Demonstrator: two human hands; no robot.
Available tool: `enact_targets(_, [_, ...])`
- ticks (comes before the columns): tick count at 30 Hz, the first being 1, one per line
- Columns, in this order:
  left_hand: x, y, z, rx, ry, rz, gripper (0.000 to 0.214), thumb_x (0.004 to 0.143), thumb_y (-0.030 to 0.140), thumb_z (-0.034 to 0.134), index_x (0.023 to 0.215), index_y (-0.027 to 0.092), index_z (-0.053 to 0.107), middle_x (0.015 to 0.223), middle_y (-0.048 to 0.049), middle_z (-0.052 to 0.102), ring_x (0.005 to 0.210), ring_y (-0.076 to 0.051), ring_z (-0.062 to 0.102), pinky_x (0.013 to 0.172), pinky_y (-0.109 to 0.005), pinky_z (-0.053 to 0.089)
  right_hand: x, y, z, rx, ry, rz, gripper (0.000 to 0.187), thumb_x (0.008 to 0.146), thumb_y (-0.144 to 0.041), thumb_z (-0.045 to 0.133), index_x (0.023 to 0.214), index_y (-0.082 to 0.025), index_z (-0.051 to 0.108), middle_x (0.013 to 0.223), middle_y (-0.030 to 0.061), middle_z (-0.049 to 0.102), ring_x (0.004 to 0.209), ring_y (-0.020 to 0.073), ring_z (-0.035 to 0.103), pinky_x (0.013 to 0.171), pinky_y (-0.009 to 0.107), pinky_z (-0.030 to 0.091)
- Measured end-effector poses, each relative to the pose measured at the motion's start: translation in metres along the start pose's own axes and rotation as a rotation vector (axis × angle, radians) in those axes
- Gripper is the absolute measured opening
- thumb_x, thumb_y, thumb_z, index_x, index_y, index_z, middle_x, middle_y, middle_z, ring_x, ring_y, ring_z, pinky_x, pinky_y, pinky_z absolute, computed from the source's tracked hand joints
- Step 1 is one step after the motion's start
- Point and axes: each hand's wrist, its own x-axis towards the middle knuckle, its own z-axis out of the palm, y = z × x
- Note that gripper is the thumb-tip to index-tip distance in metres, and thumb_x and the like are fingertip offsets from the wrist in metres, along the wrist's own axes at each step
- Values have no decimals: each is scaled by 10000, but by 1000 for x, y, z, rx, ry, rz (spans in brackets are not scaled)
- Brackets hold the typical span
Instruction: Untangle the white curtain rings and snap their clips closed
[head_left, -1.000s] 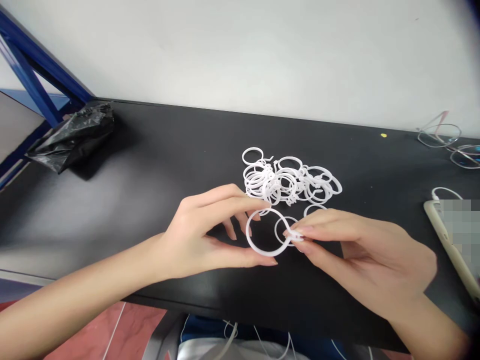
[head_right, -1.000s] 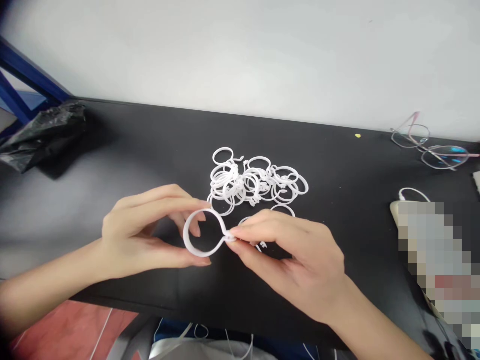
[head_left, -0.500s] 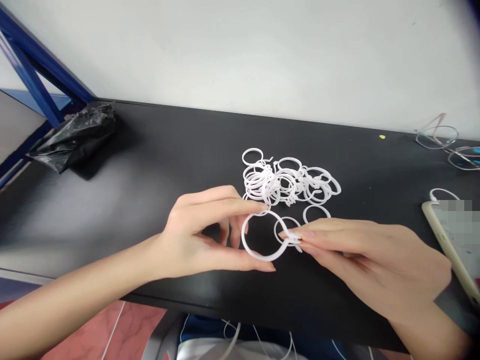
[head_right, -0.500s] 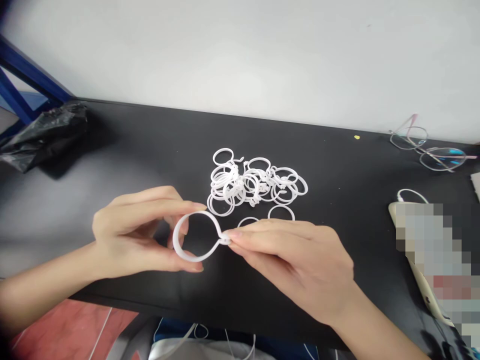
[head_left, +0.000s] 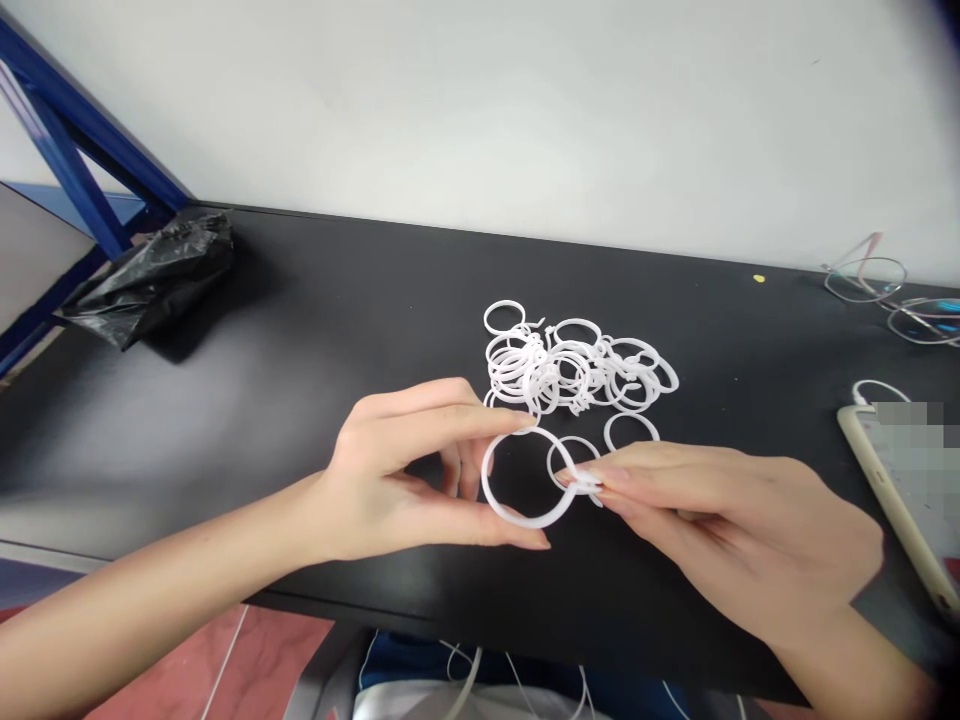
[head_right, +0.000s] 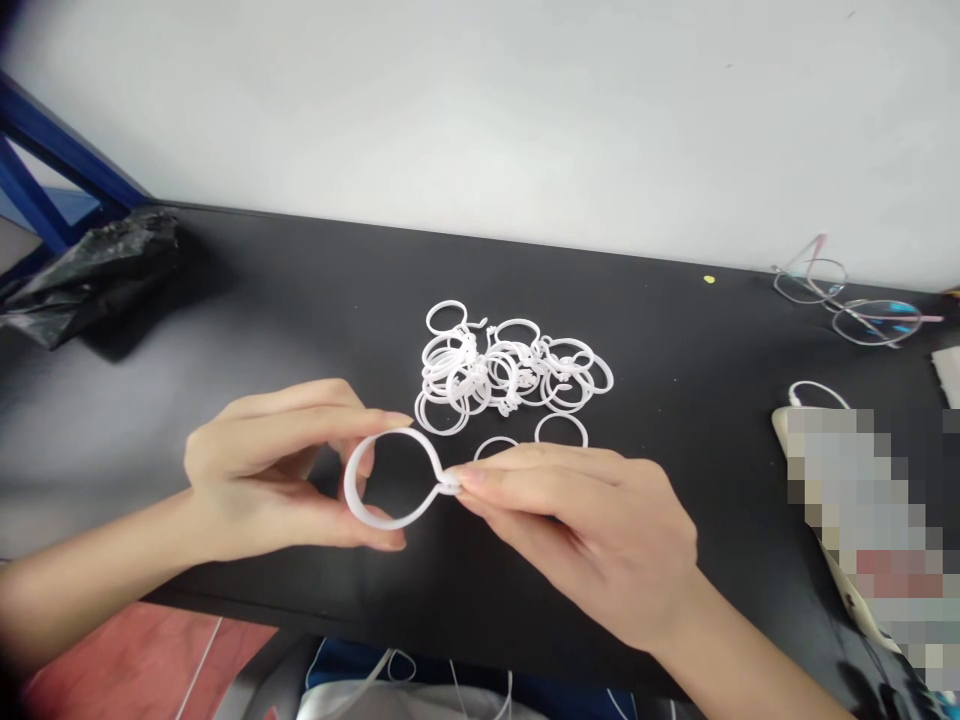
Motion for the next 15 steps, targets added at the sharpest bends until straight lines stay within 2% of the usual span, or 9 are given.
enact_targets(8, [1,2,-3,6,-30,3,394,723,348,830,1066,203,701,699,7,646,530,-92,578,475,-184,490,1,-1,1,50,-21,-8,245,882,-102,631,962,-298,755,843,-37,796,706,163,770,624,217,656])
enact_targets(15, [1,3,-4,-27,-28,-10,386,723,330,831,1057,190,697,695,8,642,537,-91,574,496,-186,502,0,-1,3,68,20,-27,228,887,-94,631,964,-277,744,842,-30,796,702,148,767,641,189,648])
